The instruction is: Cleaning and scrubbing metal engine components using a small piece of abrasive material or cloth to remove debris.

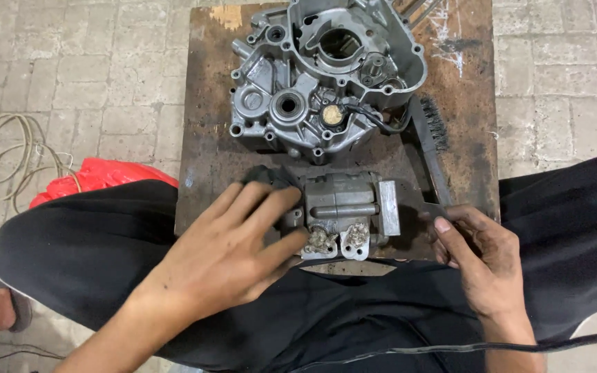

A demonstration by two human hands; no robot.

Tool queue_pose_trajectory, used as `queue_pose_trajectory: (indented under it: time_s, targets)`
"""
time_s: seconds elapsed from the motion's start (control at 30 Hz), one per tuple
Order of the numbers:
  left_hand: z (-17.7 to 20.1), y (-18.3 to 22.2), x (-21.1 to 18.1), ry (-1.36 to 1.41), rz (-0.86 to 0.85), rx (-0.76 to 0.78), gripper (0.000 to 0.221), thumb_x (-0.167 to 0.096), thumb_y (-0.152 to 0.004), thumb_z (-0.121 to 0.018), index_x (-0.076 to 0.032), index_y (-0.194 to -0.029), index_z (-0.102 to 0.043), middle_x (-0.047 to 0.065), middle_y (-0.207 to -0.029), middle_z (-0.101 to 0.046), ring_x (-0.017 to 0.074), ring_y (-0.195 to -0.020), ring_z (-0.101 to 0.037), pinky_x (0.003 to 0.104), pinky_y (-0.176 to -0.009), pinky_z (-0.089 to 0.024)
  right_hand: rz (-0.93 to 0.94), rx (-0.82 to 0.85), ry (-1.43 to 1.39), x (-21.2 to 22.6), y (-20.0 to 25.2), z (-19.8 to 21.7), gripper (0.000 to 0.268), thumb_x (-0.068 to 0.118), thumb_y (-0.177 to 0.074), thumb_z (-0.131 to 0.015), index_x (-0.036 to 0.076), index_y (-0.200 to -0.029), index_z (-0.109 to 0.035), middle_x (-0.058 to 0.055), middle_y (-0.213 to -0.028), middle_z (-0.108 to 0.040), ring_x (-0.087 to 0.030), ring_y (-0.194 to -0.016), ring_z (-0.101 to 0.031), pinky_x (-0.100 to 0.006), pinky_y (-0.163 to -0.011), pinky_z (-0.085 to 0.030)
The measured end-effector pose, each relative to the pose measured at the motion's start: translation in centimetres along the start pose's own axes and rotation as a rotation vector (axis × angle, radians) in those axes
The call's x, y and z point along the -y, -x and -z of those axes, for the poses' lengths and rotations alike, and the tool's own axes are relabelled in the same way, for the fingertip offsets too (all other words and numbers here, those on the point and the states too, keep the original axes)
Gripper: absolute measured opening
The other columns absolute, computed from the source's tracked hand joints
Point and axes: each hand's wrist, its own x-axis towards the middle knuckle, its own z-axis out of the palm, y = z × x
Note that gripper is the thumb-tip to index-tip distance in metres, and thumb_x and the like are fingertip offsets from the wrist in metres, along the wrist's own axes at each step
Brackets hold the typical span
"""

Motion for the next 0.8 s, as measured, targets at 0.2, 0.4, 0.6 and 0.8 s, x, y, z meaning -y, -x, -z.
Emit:
queue_pose_trajectory:
  time_s: [0.2, 0.4, 0.6, 0.8]
  targets:
    - [-1.4, 1.5, -1.6, -0.269, -0.037, -0.267, 0.016, -0.009, -0.092, -0.077, -0.009, -0.108, -0.078, 0.007, -0.117, -0.063, 0.0197, -0.091, -0.059, 0.033, -0.076, -0.046, -0.046, -0.019, -0.008, 0.0, 0.3, -0.3, 0.008, 0.002, -0.099, -0.063, -0.005, -0.098, -0.067, -0.008, -0.068, -0.056, -0.013, -0.057, -0.05, -0.023, -0.052, -0.037]
    - [-1.7, 2.5, -2.3, -0.154, -0.068, -0.326, 0.006, -0.006, -0.092, -0.076, -0.006, -0.088, -0.071, 0.01, -0.112, -0.069, 0.0232, -0.091, -0.063, 0.036, -0.076, -0.049, -0.025, 0.018, -0.016, 0.0, 0.4, -1.0, 0.01, 0.002, -0.098, -0.063, -0.006, -0.101, -0.068, -0.01, -0.072, -0.064, -0.014, -0.058, -0.052, -0.023, -0.051, -0.039]
    - [-3.1, 3.1, -3.3, 0.009, 0.145, -0.407, 0.012, -0.006, -0.084, -0.083, -0.004, -0.09, -0.073, 0.015, -0.112, -0.066, 0.0277, -0.094, -0.064, 0.04, -0.078, -0.052, -0.028, 0.02, -0.018, -0.5, 0.5, -0.9, 0.008, 0.002, -0.098, -0.064, -0.006, -0.099, -0.066, -0.009, -0.069, -0.06, -0.014, -0.058, -0.051, -0.024, -0.051, -0.039]
    - [-5.7, 3.7, -5.7, 0.209, 0.511, -0.551, 0.025, -0.006, -0.07, -0.089, -0.01, -0.093, -0.08, 0.015, -0.109, -0.06, 0.0256, -0.088, -0.06, 0.035, -0.075, -0.053, -0.053, 0.019, -0.007, -0.6, 0.6, -0.9, 0.009, 0.001, -0.097, -0.065, -0.007, -0.1, -0.067, -0.012, -0.072, -0.063, -0.015, -0.058, -0.052, -0.024, -0.051, -0.039]
